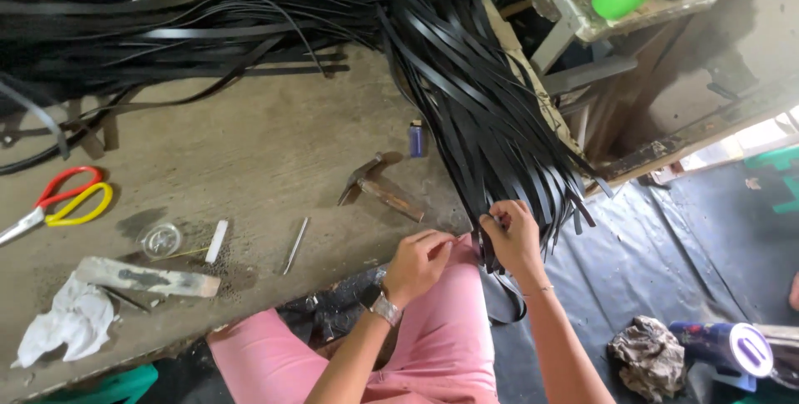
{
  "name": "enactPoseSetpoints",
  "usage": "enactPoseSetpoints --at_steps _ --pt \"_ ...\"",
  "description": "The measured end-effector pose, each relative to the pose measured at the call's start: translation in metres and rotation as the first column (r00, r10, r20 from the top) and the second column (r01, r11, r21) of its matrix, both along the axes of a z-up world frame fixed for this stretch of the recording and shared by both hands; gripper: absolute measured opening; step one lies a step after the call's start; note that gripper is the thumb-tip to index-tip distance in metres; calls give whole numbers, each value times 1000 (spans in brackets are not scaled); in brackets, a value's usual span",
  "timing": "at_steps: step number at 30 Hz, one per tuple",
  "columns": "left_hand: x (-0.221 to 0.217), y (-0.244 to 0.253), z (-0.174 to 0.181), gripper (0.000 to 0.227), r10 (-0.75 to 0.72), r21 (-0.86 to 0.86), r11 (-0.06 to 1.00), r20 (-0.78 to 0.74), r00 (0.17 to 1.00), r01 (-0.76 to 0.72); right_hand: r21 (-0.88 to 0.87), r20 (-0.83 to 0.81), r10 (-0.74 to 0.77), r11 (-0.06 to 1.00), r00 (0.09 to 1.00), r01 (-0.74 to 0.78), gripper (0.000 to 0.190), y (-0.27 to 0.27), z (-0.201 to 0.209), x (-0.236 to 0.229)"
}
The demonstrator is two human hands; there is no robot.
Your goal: Punching a series of holes into a long black leather strip using a hand punch and a hammer on a wooden workbench.
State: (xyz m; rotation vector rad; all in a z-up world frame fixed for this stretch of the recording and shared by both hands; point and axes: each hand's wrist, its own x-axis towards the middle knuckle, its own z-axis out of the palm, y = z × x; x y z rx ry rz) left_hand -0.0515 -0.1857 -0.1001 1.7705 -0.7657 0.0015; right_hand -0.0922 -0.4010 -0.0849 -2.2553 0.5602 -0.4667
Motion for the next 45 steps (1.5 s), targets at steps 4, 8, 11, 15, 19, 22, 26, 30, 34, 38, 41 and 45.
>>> enactPoseSetpoints --at_steps 4,8,11,15,19,22,26,30,34,38,41,45 --pt "-34 2 43 20 -36 -117 993 -155 987 18 550 128 25 830 991 -92 5 41 56 1" --pt "-53 10 77 35 26 43 999 -298 954 -14 947 192 -59 273 980 -169 15 70 66 2" --pt "-65 15 50 24 122 107 990 -307 944 -93 957 75 -89 285 993 -47 30 94 92 3" --pt "-71 37 33 23 208 298 942 -148 967 -157 923 1 -128 382 992 48 30 102 87 20" --pt "-76 72 42 35 249 247 941 -48 967 -230 719 -39 -2 695 999 29 34 112 104 73" --pt "-83 100 31 27 322 261 914 2 947 -311 800 79 -45 598 996 -37 27 120 86 126" --pt "-94 125 12 22 447 307 871 -177 877 -383 789 216 157 554 964 -267 22 172 55 169" --pt "-110 133 -7 26 460 236 888 -470 753 -395 793 153 484 460 862 -399 31 235 73 166" --pt "-111 131 -13 32 440 103 877 -565 698 -469 749 62 580 511 812 -422 43 244 76 165" --pt "-110 125 -13 28 437 65 864 -591 678 -500 509 -114 616 710 779 -487 36 235 70 142" --pt "-110 119 -17 27 447 73 856 -601 662 -512 231 -70 596 790 800 -569 58 222 76 105" --pt "-110 121 -17 39 439 102 870 -604 665 -482 -395 120 491 821 863 -412 33 174 59 82"
